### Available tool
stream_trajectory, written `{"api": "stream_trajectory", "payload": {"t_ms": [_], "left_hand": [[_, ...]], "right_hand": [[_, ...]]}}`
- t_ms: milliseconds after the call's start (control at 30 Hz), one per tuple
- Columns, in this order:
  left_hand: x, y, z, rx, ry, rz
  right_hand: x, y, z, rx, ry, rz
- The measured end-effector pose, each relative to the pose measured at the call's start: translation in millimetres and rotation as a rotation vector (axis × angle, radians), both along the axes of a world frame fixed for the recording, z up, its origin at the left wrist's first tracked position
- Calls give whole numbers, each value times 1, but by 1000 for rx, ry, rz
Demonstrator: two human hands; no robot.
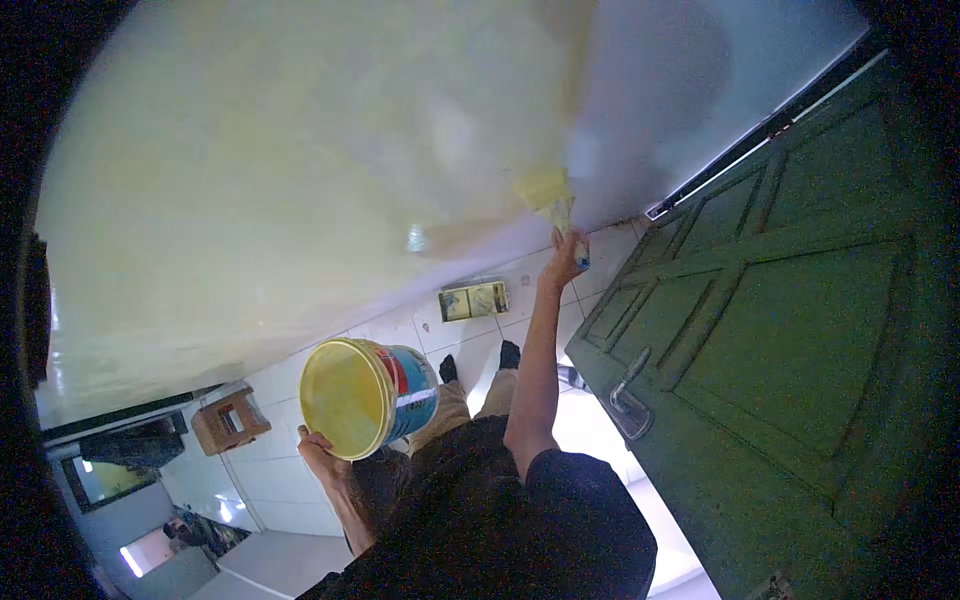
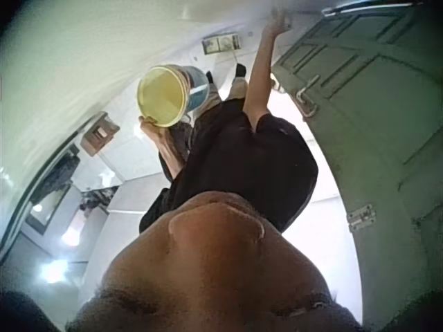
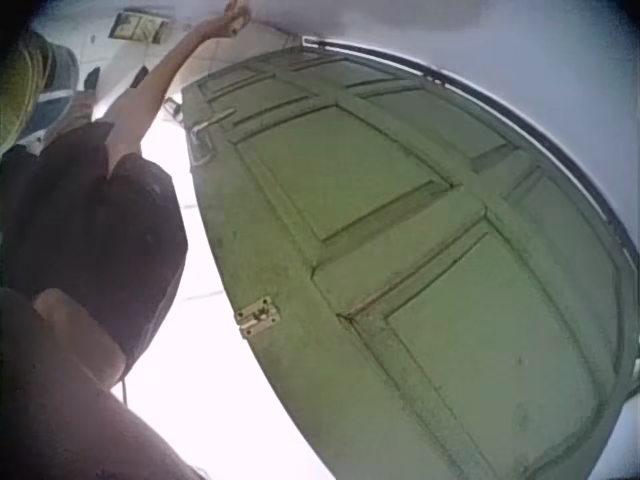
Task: The person paints a wall using a brush. They dip the brush into a yellow paint bucket and apply the paint to a wall surface in broad strokes.
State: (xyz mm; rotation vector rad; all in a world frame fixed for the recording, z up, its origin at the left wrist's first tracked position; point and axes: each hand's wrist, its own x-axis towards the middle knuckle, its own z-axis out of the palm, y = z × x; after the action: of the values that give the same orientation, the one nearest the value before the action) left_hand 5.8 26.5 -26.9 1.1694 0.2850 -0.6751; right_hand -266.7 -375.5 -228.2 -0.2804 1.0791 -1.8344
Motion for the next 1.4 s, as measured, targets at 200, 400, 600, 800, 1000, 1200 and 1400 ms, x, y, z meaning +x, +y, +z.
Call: {"api": "stream_trajectory", "payload": {"t_ms": [200,400,600,800,1000,1200,1400], "left_hand": [[4,-4,-3,-60,-1,12],[8,20,-22,-74,12,31],[2,16,-17,-114,-9,98],[-2,-6,-4,-198,79,64],[6,2,-20,-268,55,30],[10,9,-15,-178,43,18],[3,-7,-18,-231,30,-91]], "right_hand": [[12,-20,-60,696,946,-39],[51,-39,115,255,750,-137],[39,6,418,-280,326,-111],[35,35,588,-915,336,65],[53,-45,489,-934,-68,47],[52,23,165,-291,-46,146],[28,3,-5,217,677,-71]]}}
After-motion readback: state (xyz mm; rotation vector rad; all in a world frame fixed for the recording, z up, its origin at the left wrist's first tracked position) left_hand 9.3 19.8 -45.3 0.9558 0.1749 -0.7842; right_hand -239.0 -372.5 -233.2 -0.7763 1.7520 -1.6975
